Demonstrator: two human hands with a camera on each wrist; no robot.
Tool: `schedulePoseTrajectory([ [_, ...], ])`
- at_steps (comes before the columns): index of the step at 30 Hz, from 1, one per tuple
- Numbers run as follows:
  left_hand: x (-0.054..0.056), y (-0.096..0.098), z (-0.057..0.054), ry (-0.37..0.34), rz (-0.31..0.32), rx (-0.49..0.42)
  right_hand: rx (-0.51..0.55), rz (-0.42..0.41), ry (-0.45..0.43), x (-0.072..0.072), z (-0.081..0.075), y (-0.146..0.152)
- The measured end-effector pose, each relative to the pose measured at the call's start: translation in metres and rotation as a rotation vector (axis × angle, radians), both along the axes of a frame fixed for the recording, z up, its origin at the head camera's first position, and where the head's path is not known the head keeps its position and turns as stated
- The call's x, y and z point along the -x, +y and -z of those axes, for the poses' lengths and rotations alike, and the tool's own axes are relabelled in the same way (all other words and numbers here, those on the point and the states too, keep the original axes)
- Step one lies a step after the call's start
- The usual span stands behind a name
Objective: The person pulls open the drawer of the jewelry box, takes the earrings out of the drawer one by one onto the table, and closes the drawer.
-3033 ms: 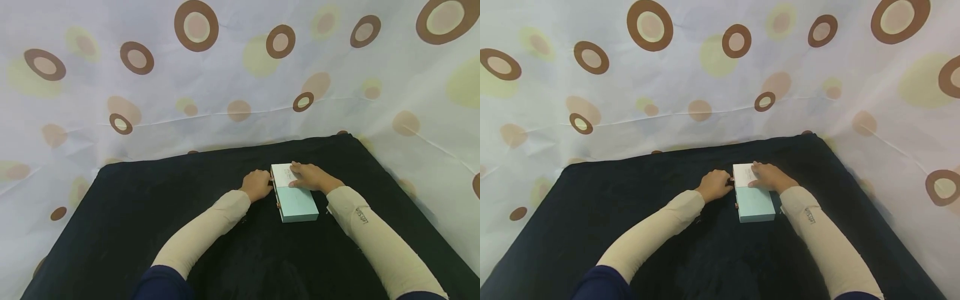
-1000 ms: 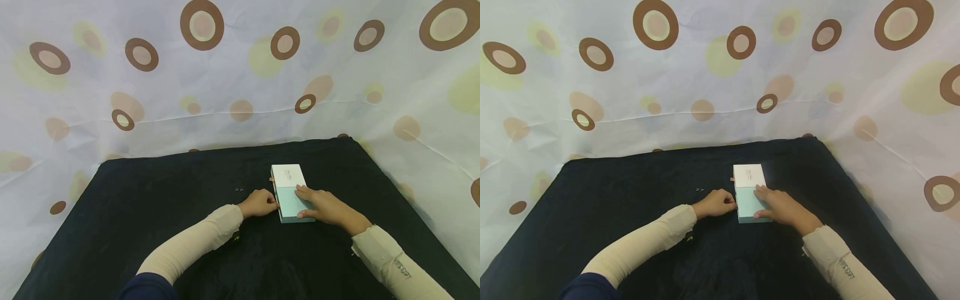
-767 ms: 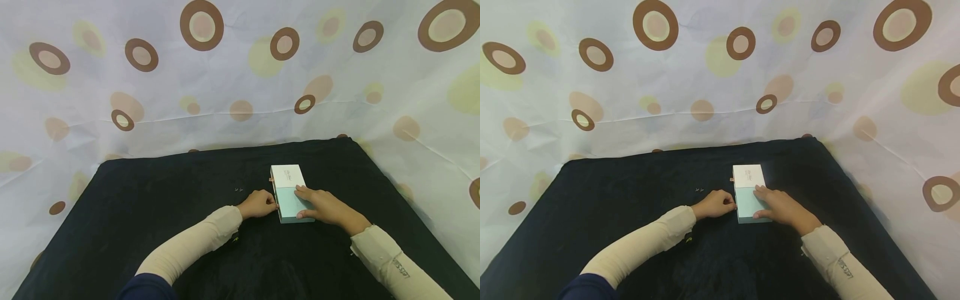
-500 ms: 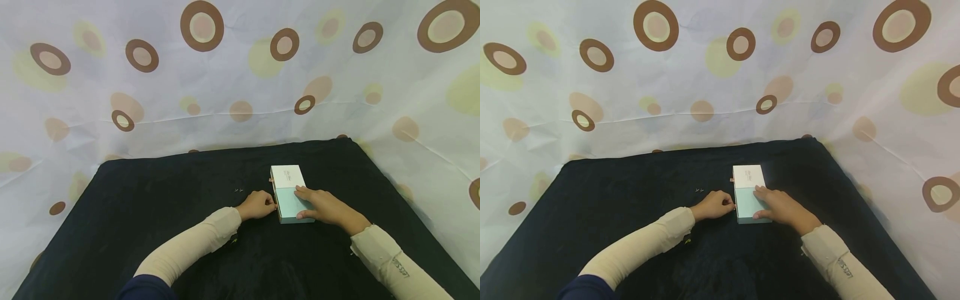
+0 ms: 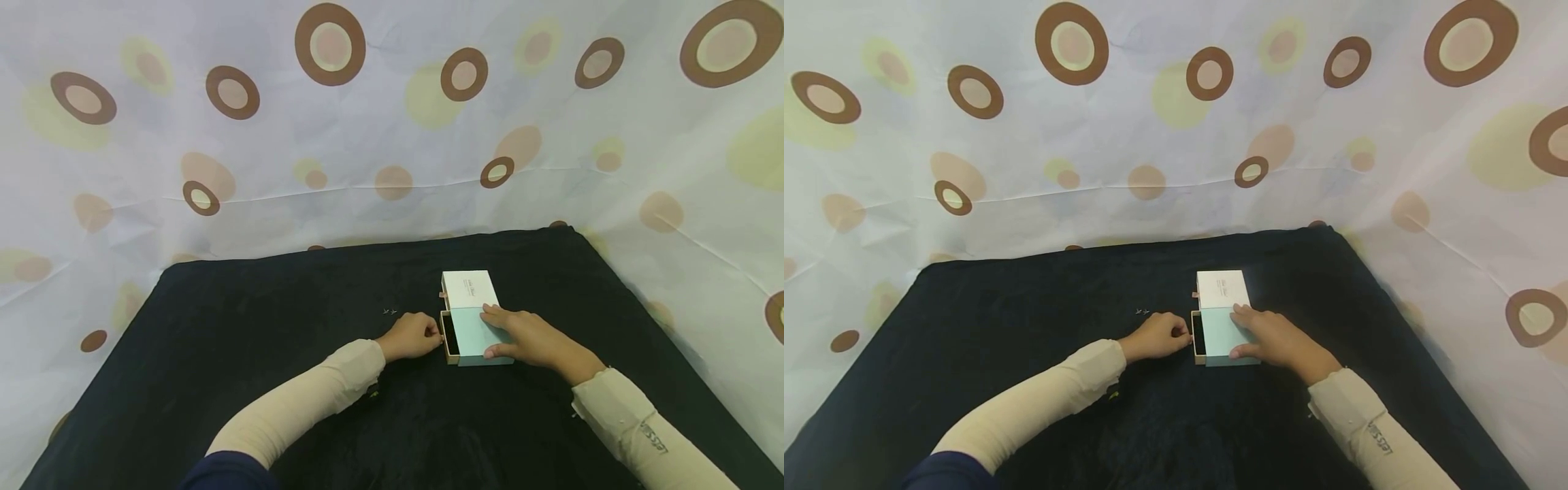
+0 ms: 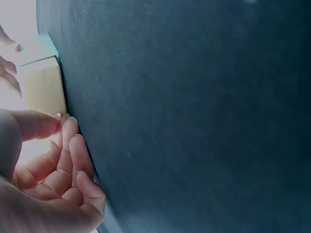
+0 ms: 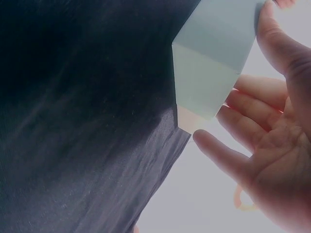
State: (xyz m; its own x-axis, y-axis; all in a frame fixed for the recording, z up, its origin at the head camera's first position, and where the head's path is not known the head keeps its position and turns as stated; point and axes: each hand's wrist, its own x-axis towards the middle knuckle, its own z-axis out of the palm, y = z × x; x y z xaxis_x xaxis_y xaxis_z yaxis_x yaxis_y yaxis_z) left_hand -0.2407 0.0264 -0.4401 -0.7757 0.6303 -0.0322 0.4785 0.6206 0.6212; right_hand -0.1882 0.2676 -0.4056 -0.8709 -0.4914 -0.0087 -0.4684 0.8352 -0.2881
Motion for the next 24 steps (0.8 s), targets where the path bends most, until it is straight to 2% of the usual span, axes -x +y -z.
schedulePoseTrajectory([
  [14, -0.001, -0.019, -0.005, 0.076, 0.023, 0.033, 0.003, 0.007, -0.013, 0.0, 0.001, 0.0],
  [24, -0.002, -0.032, -0.008, 0.081, 0.024, 0.04, -0.001, 0.016, -0.007, -0.001, 0.001, 0.0],
])
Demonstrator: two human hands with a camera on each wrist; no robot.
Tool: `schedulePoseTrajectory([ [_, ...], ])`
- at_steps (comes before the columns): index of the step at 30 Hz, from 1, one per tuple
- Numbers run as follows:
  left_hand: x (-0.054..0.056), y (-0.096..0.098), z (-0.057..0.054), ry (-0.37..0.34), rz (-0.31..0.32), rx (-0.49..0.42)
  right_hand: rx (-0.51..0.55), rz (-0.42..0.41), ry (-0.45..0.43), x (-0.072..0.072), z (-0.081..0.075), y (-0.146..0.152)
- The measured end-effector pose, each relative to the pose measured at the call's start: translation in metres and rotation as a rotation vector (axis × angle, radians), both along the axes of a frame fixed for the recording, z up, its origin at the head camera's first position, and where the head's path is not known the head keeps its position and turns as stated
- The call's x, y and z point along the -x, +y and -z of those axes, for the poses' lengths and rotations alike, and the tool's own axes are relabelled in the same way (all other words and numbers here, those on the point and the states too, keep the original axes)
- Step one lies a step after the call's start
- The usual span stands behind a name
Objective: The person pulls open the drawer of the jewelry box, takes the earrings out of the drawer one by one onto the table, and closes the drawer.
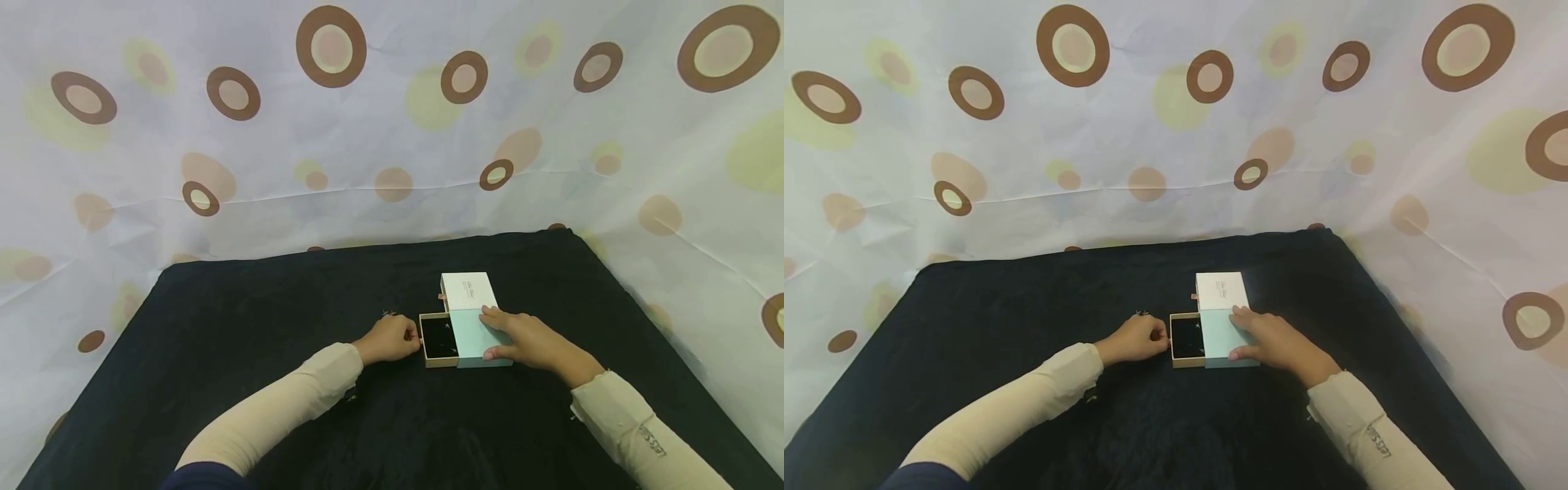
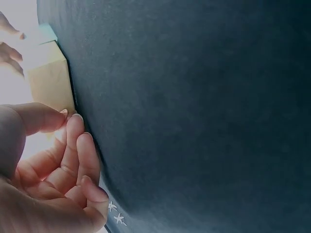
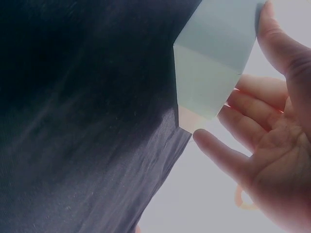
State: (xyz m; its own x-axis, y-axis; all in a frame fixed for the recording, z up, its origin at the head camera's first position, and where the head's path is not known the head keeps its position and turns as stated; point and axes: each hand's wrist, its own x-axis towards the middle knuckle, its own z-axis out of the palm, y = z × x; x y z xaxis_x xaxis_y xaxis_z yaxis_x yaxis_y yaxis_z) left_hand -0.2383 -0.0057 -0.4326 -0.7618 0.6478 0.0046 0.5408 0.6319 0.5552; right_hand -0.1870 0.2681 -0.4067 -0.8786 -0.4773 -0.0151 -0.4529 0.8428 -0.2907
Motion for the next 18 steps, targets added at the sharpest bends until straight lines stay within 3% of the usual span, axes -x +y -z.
schedulePoseTrajectory([
  [18, 0.0007, -0.0091, 0.0004, 0.008, -0.006, 0.027, 0.009, -0.008, 0.027, -0.002, -0.0005, -0.0026],
])
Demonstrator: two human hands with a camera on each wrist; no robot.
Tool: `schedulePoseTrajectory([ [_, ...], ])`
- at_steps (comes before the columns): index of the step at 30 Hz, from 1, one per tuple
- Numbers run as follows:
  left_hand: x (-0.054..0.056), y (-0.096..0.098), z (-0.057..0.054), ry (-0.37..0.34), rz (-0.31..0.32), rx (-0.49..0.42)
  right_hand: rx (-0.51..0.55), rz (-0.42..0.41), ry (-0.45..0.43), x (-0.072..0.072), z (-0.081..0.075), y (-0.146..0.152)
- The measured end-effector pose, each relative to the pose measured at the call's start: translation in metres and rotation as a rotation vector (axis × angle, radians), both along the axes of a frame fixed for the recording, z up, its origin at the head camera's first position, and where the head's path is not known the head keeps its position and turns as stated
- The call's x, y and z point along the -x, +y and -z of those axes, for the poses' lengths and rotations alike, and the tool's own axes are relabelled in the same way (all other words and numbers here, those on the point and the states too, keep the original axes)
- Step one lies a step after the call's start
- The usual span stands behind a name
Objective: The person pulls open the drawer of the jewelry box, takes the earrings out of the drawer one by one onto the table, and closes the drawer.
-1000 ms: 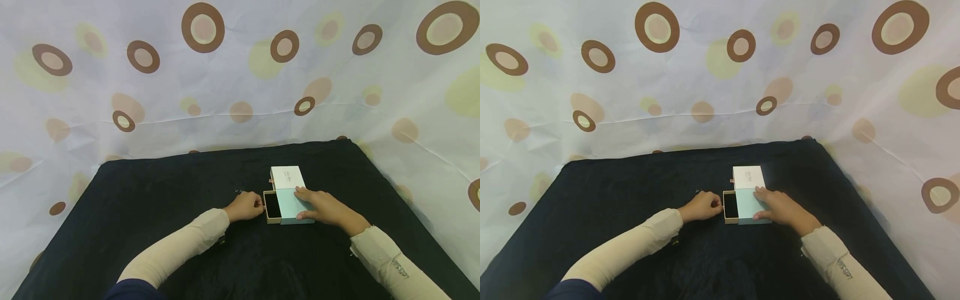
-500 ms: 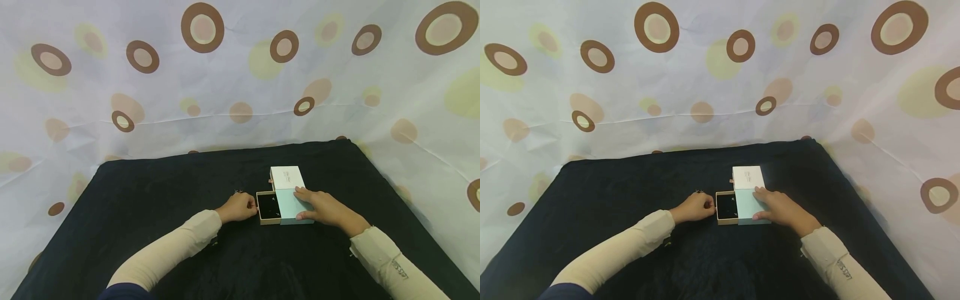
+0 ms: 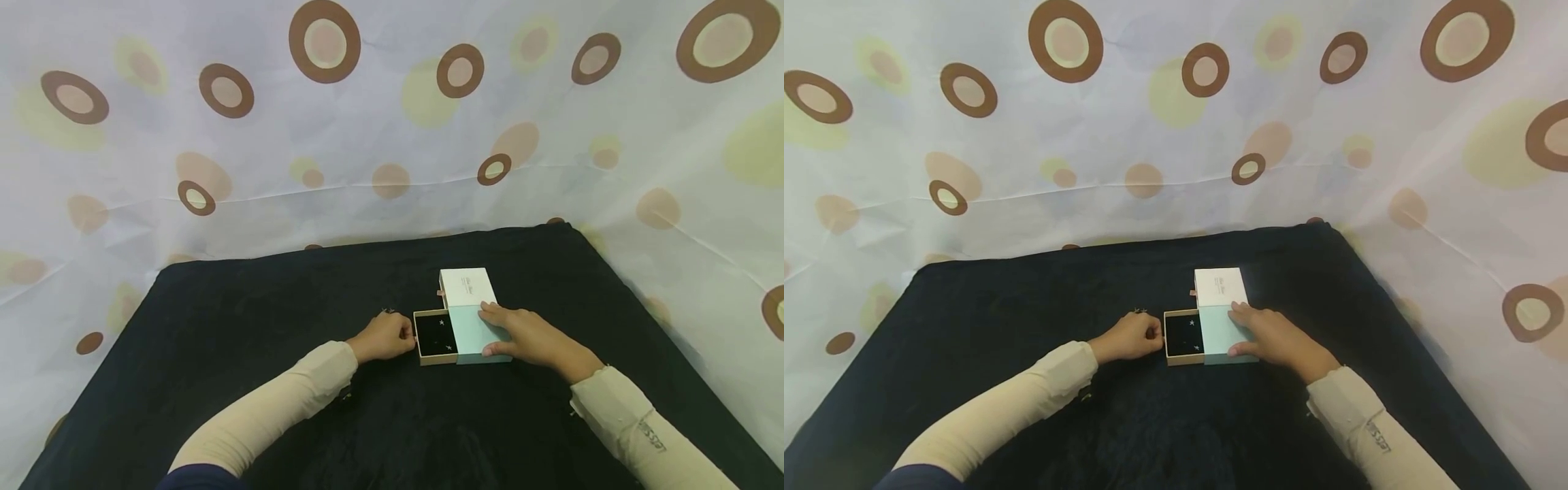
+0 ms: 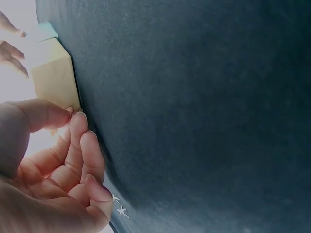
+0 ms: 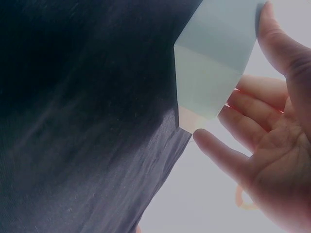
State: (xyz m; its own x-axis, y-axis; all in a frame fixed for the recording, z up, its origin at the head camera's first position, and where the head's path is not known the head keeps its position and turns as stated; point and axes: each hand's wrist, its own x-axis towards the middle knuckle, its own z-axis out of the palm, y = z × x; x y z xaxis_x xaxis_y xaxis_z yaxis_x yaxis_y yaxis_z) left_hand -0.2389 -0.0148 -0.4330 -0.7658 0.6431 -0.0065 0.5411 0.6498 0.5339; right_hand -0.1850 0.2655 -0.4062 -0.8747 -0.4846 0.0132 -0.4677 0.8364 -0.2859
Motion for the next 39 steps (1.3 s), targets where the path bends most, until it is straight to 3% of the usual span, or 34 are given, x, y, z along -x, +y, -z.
schedulePoseTrajectory([
  [15, -0.003, -0.003, 0.004, -0.03, -0.005, -0.001, 0.003, -0.008, -0.016, 0.0, 0.003, -0.001],
  [20, -0.004, -0.005, -0.006, -0.05, 0.021, 0.091, 0.003, -0.001, -0.014, -0.002, 0.006, -0.002],
  [24, -0.006, -0.002, -0.026, 0.01, 0.03, 0.196, 0.009, 0.003, -0.015, -0.002, 0.006, -0.002],
  [30, -0.009, 0.014, -0.046, 0.111, 0.102, 0.088, 0.008, 0.013, -0.017, -0.005, 0.005, 0.0],
  [39, -0.011, 0.04, -0.039, 0.149, 0.204, 0.122, 0.016, 0.0, -0.016, -0.003, 0.003, 0.004],
])
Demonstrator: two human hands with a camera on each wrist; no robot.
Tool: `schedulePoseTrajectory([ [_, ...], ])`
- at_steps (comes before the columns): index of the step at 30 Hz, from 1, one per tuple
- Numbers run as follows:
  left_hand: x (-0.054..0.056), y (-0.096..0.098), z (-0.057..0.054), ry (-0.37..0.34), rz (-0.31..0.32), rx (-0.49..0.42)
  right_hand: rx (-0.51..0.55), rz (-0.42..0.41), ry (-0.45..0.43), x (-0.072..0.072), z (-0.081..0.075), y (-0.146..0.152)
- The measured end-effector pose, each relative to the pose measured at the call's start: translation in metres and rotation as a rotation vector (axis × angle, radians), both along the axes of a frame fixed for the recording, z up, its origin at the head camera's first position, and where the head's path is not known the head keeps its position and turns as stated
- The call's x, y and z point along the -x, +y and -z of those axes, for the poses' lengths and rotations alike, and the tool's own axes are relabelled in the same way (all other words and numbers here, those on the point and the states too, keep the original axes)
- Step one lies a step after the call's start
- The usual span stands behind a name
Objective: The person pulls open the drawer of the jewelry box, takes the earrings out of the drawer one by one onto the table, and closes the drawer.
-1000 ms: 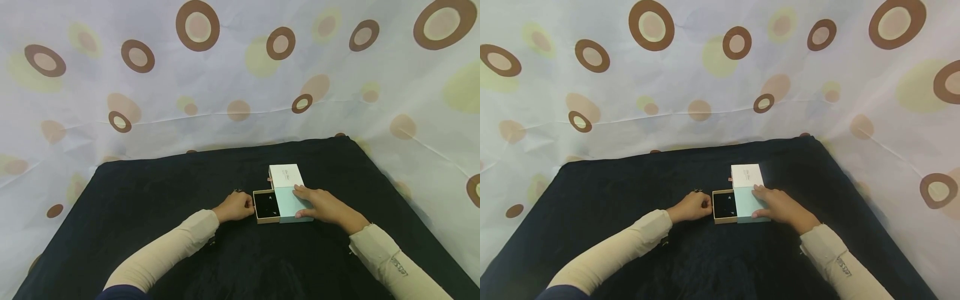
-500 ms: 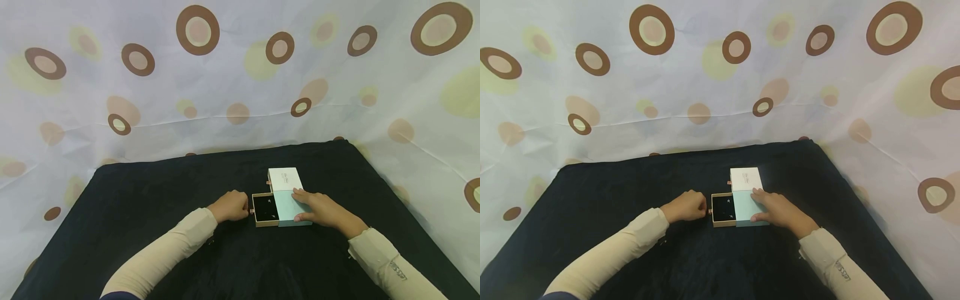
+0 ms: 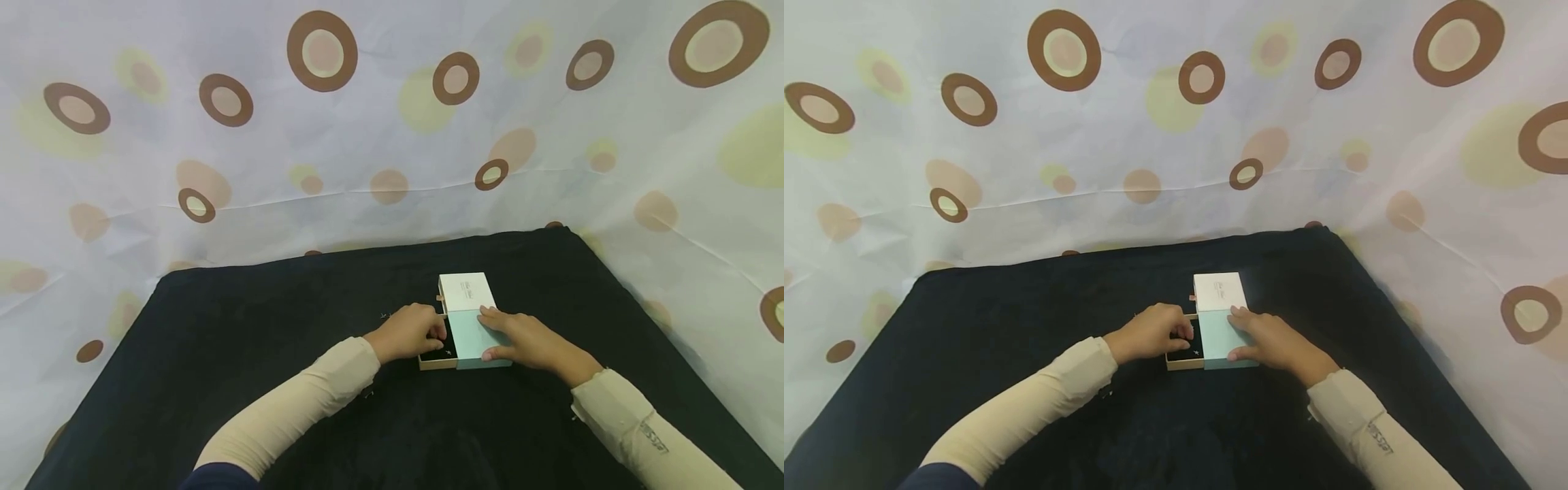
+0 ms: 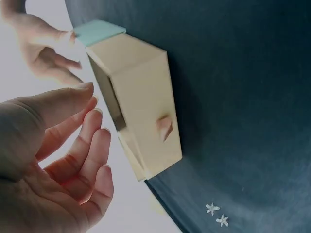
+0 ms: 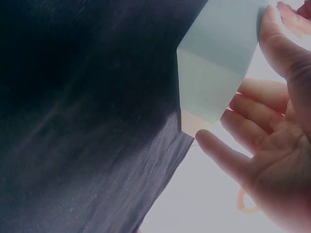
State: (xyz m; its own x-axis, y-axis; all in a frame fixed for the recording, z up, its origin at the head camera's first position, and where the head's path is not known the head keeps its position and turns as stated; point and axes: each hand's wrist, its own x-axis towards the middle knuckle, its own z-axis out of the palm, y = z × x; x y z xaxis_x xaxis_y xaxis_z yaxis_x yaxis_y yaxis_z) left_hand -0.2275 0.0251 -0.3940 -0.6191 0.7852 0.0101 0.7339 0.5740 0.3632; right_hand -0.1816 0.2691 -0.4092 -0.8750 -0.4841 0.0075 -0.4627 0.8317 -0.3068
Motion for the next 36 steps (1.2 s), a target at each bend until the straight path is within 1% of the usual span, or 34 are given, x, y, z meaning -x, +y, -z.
schedulePoseTrajectory([
  [3, -0.002, 0.003, 0.004, 0.0, 0.02, 0.002, -0.003, 0.006, -0.001, -0.001, 0.001, 0.0],
  [8, -0.002, 0.006, 0.011, 0.014, 0.03, 0.01, -0.004, 0.019, 0.004, -0.001, 0.002, -0.001],
  [12, -0.002, 0.007, 0.015, 0.005, 0.037, 0.009, -0.008, 0.016, 0.002, 0.0, 0.002, -0.001],
  [24, -0.002, 0.009, 0.017, -0.001, 0.027, -0.008, -0.011, 0.022, 0.007, 0.0, 0.003, 0.0],
  [36, -0.003, 0.01, 0.019, 0.003, 0.022, 0.001, -0.006, 0.017, 0.005, 0.0, 0.004, 0.001],
])
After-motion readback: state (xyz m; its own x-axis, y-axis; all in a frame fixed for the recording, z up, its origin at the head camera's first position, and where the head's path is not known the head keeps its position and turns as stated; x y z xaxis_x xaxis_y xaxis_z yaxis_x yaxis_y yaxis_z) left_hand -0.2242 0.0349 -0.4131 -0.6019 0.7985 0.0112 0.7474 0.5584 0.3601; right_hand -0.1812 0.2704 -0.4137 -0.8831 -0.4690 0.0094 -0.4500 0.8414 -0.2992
